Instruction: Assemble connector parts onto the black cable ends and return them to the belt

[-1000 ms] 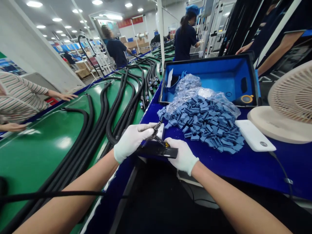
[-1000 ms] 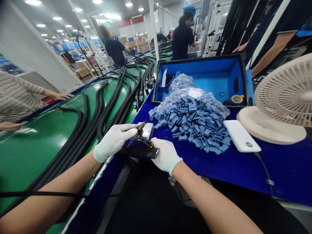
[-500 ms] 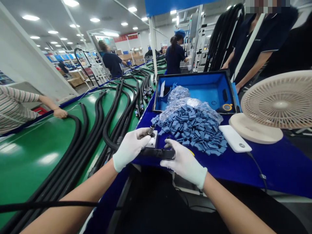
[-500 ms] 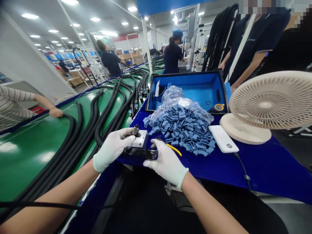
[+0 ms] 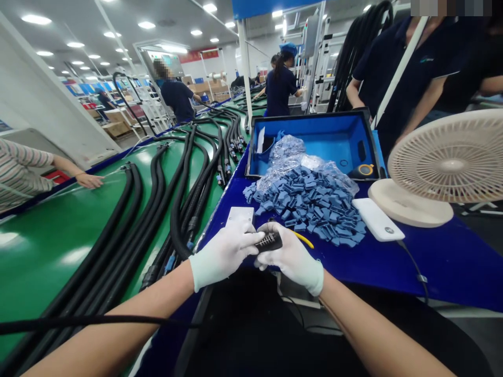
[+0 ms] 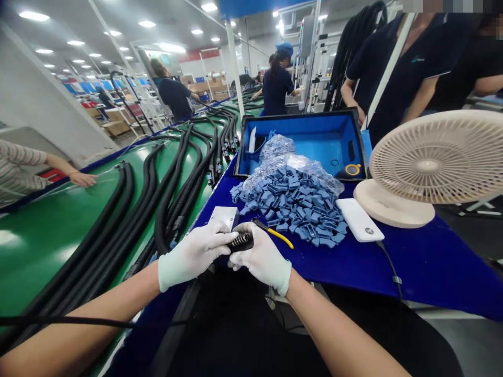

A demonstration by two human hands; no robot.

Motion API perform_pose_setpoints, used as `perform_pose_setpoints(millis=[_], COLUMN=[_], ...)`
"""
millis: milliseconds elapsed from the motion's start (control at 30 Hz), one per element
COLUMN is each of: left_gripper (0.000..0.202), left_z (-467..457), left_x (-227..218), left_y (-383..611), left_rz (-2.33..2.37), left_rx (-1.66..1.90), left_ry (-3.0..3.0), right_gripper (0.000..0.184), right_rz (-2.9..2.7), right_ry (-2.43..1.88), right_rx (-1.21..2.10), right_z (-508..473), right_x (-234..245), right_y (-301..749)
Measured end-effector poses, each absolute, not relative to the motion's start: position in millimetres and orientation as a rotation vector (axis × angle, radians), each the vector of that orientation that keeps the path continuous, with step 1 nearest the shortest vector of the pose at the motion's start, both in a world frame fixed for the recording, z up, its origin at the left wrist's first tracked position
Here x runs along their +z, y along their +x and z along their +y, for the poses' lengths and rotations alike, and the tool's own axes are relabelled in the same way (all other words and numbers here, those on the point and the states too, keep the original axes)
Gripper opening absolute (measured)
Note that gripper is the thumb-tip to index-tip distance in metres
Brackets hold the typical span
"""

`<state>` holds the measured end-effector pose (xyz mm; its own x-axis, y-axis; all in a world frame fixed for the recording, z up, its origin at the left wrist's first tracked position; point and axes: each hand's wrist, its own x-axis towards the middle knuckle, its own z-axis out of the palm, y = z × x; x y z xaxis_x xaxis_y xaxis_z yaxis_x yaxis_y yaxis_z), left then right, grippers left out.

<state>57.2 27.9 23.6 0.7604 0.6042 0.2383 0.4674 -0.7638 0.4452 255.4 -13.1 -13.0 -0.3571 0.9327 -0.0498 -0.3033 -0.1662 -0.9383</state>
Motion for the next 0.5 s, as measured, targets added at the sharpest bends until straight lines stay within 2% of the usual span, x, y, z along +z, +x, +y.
perform_pose_setpoints(millis=[100, 133, 233, 300, 367, 400, 500], left_gripper=[0.026, 0.039, 0.095, 0.108, 0.102, 0.09, 0.027], left_z=[35, 39, 51, 54, 48, 41, 13], left_x=[16, 14, 8, 7, 8, 10, 19], left_y=[50, 49, 49, 53, 56, 57, 51], left_rz=[0.795, 0.826, 0.933, 0.959, 1.042, 1.121, 1.379], left_rx=[0.523, 0.521, 0.483, 0.438, 0.475, 0.533, 0.724], left_ry=[2.373, 2.224, 1.865, 1.823, 1.875, 1.917, 1.961], right_gripper=[0.044, 0.043, 0.04, 0.039, 0.038, 0.037, 0.035], right_rz=[-1.129, -1.134, -1.151, -1.151, -1.17, -1.18, -1.134], right_ry=[-0.843, -0.86, -0.904, -0.908, -0.907, -0.902, -0.895], right_rx=[1.727, 1.711, 1.637, 1.627, 1.634, 1.624, 1.503], right_z=[-14, -15, -16, -16, -15, -15, -19], right_x=[-14, -14, -11, -9, -8, -8, -12], right_y=[252, 251, 248, 248, 251, 252, 251])
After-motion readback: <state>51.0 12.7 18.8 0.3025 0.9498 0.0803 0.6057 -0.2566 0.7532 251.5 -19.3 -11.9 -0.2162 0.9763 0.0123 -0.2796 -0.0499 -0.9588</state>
